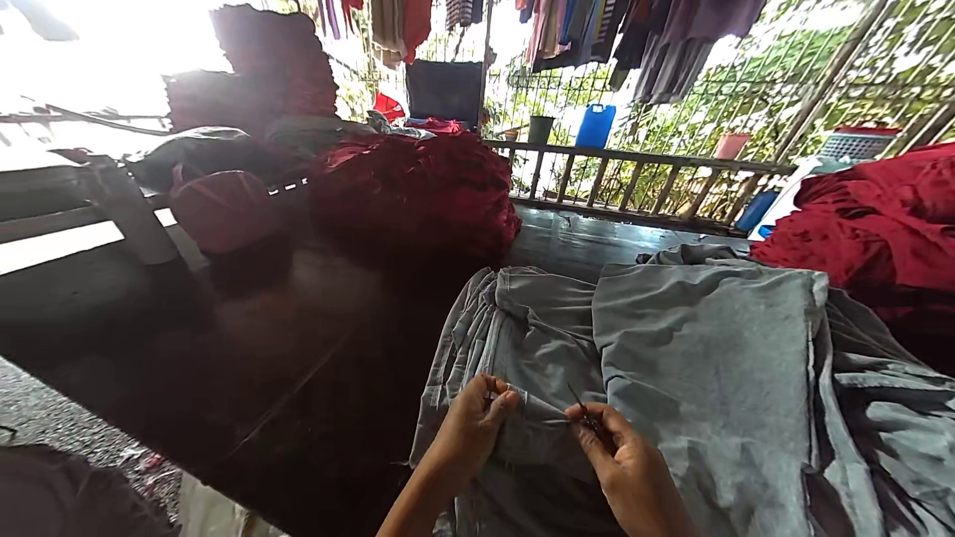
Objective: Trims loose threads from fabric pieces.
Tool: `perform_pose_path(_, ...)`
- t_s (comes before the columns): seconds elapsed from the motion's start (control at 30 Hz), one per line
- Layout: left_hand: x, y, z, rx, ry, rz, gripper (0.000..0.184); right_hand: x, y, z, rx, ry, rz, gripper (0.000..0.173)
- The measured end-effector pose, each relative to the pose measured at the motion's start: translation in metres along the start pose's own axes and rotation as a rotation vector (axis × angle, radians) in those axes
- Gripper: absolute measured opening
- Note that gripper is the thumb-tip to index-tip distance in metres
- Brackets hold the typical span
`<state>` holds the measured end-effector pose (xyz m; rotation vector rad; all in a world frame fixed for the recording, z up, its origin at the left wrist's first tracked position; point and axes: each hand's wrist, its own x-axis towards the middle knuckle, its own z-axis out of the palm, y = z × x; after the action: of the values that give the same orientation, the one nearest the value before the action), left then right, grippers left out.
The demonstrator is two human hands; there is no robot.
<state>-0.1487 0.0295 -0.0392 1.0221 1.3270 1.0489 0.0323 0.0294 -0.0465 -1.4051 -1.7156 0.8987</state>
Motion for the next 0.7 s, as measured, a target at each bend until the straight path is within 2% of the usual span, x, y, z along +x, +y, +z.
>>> perform_pose_path(0.2,0.003,-0.005,-0.011,-0.206,-0.076,-0.088,0.023,-0.009,-0.012,0.015,0.020,-0.014,-0.272,0.024)
perform_pose_path(0.3,0.004,-0.013,-0.017,-0.339,-0.120,-0.088,0.021,-0.008,-0.016,0.025,0.016,-0.088,-0.217,0.032)
perform_pose_path(0.47,0.001,-0.026,-0.030,-0.511,-0.254,-0.076,0.024,-0.005,-0.016,0.033,-0.025,-0.141,-0.224,0.031)
perform_pose_path(0.63,0.001,-0.033,-0.033,-0.547,-0.279,-0.082,0.023,0.000,-0.006,0.035,-0.059,-0.104,-0.361,0.016)
perform_pose_path(0.7,0.002,-0.035,-0.032,-0.547,-0.279,-0.054,0.023,0.000,-0.010,0.034,0.010,-0.133,-0.317,0.014)
